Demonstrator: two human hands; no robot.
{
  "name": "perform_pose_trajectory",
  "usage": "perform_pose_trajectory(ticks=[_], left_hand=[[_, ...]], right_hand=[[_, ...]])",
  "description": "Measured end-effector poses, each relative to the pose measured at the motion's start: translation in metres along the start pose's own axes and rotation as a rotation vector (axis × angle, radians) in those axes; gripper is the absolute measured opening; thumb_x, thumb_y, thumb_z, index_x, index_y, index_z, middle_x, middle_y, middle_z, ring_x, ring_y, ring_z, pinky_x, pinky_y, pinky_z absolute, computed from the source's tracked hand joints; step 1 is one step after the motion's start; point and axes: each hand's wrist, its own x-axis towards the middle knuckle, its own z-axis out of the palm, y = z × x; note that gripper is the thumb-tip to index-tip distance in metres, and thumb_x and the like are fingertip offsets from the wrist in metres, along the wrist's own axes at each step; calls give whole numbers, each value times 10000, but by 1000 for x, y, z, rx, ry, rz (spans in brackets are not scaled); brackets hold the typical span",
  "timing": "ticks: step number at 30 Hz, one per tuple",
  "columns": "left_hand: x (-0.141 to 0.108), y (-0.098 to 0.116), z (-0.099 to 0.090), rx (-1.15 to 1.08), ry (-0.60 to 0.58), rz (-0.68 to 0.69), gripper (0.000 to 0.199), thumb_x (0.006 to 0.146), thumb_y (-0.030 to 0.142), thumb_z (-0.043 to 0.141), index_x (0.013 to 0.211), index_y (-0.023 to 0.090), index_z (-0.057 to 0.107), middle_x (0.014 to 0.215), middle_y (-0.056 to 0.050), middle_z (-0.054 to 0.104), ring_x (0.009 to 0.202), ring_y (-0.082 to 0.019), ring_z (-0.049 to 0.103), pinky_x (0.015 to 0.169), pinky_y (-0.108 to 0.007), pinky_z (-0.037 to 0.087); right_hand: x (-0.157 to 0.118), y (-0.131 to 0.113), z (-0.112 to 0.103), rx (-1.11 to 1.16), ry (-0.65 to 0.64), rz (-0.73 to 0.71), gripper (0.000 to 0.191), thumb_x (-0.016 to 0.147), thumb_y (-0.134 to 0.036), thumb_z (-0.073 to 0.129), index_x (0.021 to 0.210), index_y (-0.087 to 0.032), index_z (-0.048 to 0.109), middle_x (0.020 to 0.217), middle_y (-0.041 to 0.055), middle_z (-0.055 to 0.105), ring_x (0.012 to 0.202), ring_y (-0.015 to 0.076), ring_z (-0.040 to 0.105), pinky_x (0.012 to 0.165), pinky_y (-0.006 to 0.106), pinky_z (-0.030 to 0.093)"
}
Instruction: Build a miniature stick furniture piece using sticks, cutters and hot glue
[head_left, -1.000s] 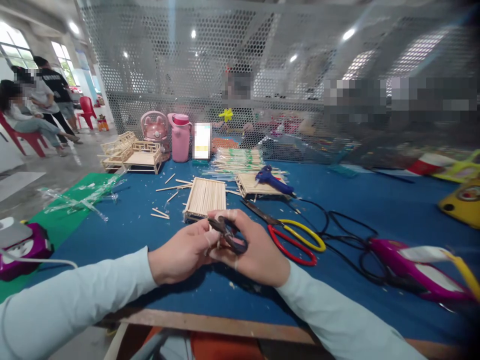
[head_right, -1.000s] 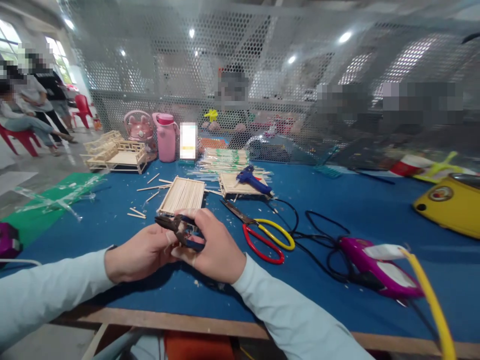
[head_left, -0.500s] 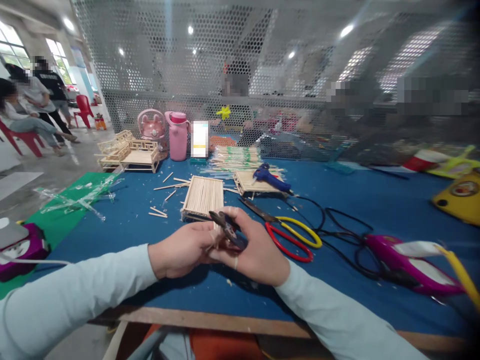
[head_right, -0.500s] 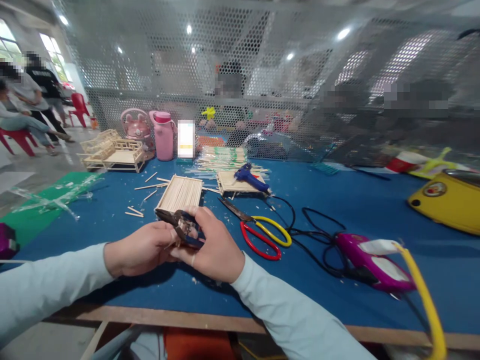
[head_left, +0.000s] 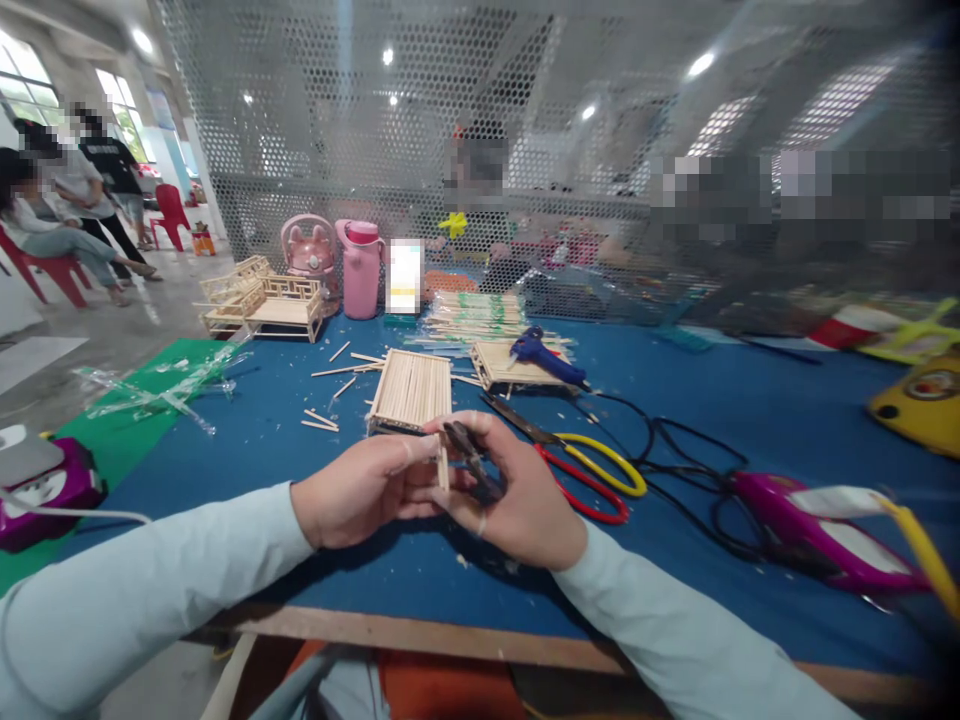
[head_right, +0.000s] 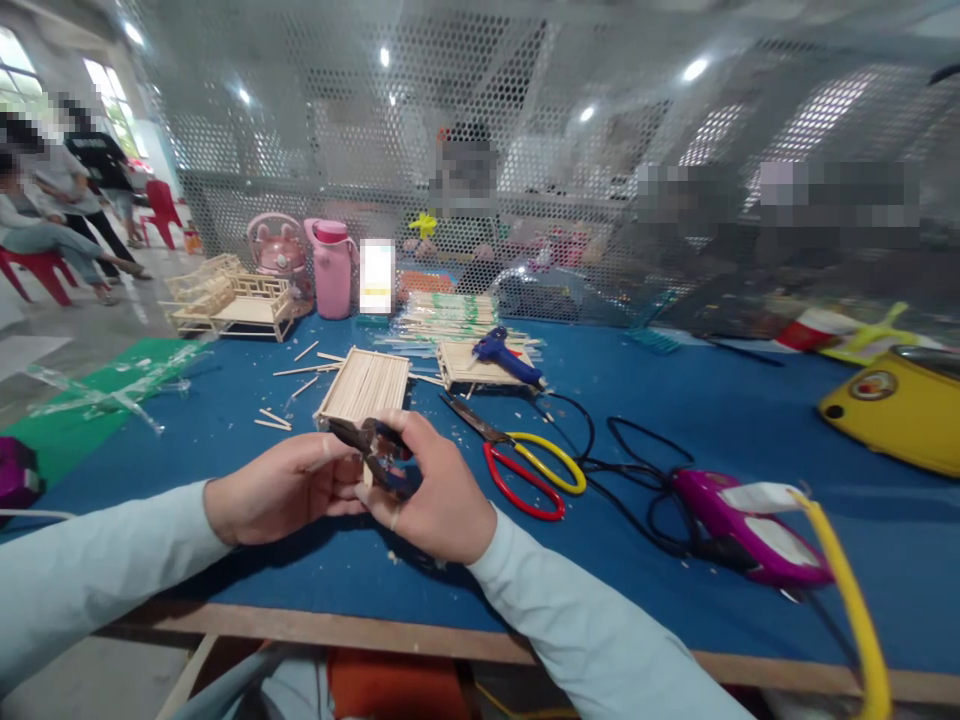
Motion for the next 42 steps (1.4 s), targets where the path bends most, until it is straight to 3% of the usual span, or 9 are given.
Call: perform_pose_trajectory(ticks=[6, 12, 17, 19, 23, 27, 32, 38, 42], left_hand=[[3, -2, 2, 22, 91, 145, 348, 524, 342, 840, 685, 109, 637, 621, 1, 619, 541, -56, 523, 567, -182, 361], [5, -5, -1, 101, 76, 158, 336, 563, 372, 813, 679, 104, 647, 580, 19, 574, 457, -19, 399, 483, -174, 273], [4, -6, -1, 156, -3, 201, 340, 573, 380, 810, 711, 106, 665, 659, -10, 626, 630, -82, 547, 659, -216, 410], [4, -6, -1, 158, 6, 213, 327, 563, 356, 819, 707, 107, 665, 658, -5, 635, 613, -74, 548, 655, -211, 419], [3, -1, -2, 134, 137, 178, 379, 546, 377, 825, 775, 120, 668, 738, -27, 677, 645, -102, 612, 665, -234, 452], [2, 6, -4, 164, 246, 114, 467, 513, 413, 834, 862, 148, 673, 808, -42, 694, 692, -134, 662, 674, -252, 475], [2, 10, -5, 234, 276, 130, 387, 562, 379, 815, 828, 137, 673, 808, -42, 696, 685, -125, 661, 671, -242, 476], [-1, 12, -8, 505, 306, 190, 189, 736, 321, 672, 777, 136, 668, 760, -22, 676, 691, -107, 619, 604, -198, 424], [-1, 12, -11, 691, 255, 263, 191, 788, 302, 580, 736, 133, 651, 727, -16, 655, 651, -99, 569, 608, -208, 411]], right_hand=[[0, 5, 4, 46, 0, -26, 395, 727, -216, 642, 1095, -204, 499, 1055, 93, 593, 983, 216, 595, 867, 386, 492], [-1, 9, 5, 132, 11, -39, 458, 691, -210, 705, 1092, -243, 486, 1079, 76, 607, 985, 216, 607, 870, 383, 495], [-2, 7, 6, 117, 20, -44, 448, 700, -193, 689, 1097, -250, 489, 1102, 71, 610, 995, 211, 606, 874, 386, 492], [-1, 5, 5, 110, -4, -48, 426, 721, -197, 670, 1102, -248, 488, 1134, 76, 601, 1010, 206, 601, 875, 382, 488], [4, 5, -8, 98, -29, -14, 448, 717, -275, 690, 1117, -223, 496, 1211, 100, 566, 1012, 211, 594, 822, 347, 502], [10, 13, -32, -96, -28, 2, 321, 781, -205, 555, 1101, -198, 525, 1015, 77, 632, 904, 196, 616, 798, 337, 498], [10, 21, -47, -387, -202, -12, 531, 635, -65, 468, 1150, -161, 552, 1030, 112, 611, 986, 241, 584, 865, 391, 473], [6, 19, -46, -465, -272, 40, 642, 578, -35, 417, 1203, -134, 521, 1109, 129, 587, 1086, 251, 542, 940, 418, 443], [6, 18, -46, -471, -285, 27, 654, 564, -39, 415, 1204, -126, 520, 1119, 131, 594, 1098, 249, 541, 953, 420, 438]])
